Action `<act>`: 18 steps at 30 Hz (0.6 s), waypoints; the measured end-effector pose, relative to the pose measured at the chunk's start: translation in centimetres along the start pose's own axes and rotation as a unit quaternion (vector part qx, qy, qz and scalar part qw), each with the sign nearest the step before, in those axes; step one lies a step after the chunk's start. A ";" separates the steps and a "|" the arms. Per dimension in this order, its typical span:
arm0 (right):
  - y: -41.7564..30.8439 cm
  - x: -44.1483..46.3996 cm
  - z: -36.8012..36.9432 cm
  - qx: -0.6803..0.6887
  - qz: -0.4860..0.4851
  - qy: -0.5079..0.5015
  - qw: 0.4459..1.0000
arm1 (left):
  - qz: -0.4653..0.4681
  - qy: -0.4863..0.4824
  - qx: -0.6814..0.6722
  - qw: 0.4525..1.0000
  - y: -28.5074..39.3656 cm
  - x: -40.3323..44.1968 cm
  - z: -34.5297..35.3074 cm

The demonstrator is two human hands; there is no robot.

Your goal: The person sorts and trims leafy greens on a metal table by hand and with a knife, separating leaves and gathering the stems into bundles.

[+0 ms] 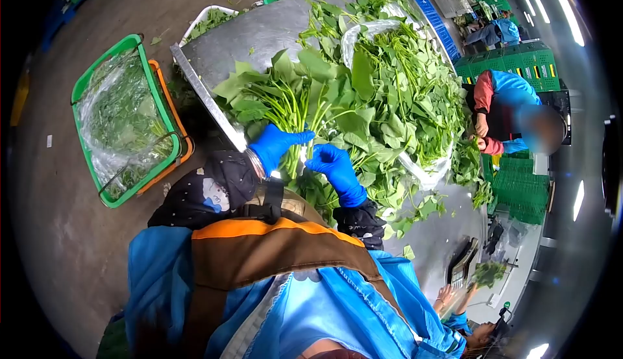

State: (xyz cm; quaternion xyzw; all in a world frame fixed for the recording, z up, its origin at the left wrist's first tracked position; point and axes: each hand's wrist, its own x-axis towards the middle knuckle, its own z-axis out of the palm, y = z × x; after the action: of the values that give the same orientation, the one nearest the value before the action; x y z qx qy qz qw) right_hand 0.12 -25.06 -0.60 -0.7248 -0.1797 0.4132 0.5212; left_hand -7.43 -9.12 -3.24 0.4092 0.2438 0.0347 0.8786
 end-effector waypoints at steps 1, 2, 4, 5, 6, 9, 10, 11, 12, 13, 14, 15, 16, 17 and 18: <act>0.1 0.0 0.2 0.000 0.002 0.006 1.000 | 0.012 -0.002 -0.016 1.000 0.0 0.0 0.1; 0.2 0.0 0.4 0.001 0.004 0.012 1.000 | 0.025 -0.003 -0.032 0.999 0.0 -0.1 0.2; 0.2 0.2 1.0 -0.007 0.015 0.017 1.000 | 0.015 0.004 0.034 0.999 0.4 -0.3 -0.2; -0.3 0.1 1.3 0.000 0.023 0.015 1.000 | 0.022 0.000 -0.009 1.000 0.2 -0.4 0.1; -1.0 0.0 1.3 0.004 0.026 0.018 0.999 | 0.064 0.002 -0.005 0.998 -0.2 -0.2 0.2; -0.5 0.3 1.4 -0.027 0.022 0.003 0.999 | 0.049 -0.018 0.010 0.999 0.0 -0.2 0.1; -1.0 0.1 1.8 -0.001 0.019 0.010 1.000 | 0.046 -0.006 0.063 0.997 0.2 -0.3 0.2; -1.7 -0.2 2.0 0.022 0.021 0.018 0.999 | 0.066 0.010 0.047 0.997 0.6 -0.6 0.5; -1.4 0.0 1.7 0.003 0.018 0.030 0.999 | 0.055 0.033 0.051 0.997 0.7 -0.5 0.4; -1.4 -0.1 1.6 0.028 -0.010 0.047 0.998 | 0.075 0.040 0.036 0.996 0.6 -0.2 0.0; -1.4 -0.2 1.6 0.052 -0.036 0.061 0.996 | 0.093 0.049 0.021 0.994 0.8 0.0 -0.2; -1.5 -0.6 1.6 0.072 -0.062 0.040 0.995 | 0.147 0.066 0.006 0.987 0.8 0.3 -0.2; -1.6 -1.2 1.7 0.093 -0.085 0.020 0.992 | 0.133 0.097 0.027 0.986 1.0 0.5 -0.6; -1.7 -1.8 1.8 0.115 -0.108 -0.001 0.988 | 0.116 0.091 -0.022 0.989 1.7 0.8 -1.5; -1.6 -2.5 1.4 0.063 -0.124 -0.011 0.990 | 0.098 0.088 -0.069 0.989 2.9 1.0 -2.4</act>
State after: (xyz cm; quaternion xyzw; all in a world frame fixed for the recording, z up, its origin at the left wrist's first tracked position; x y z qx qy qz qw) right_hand -2.18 -25.26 1.72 -0.6581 -0.2473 0.3640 0.6109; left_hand -7.23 -5.23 -2.80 0.3646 0.2755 0.1737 0.8724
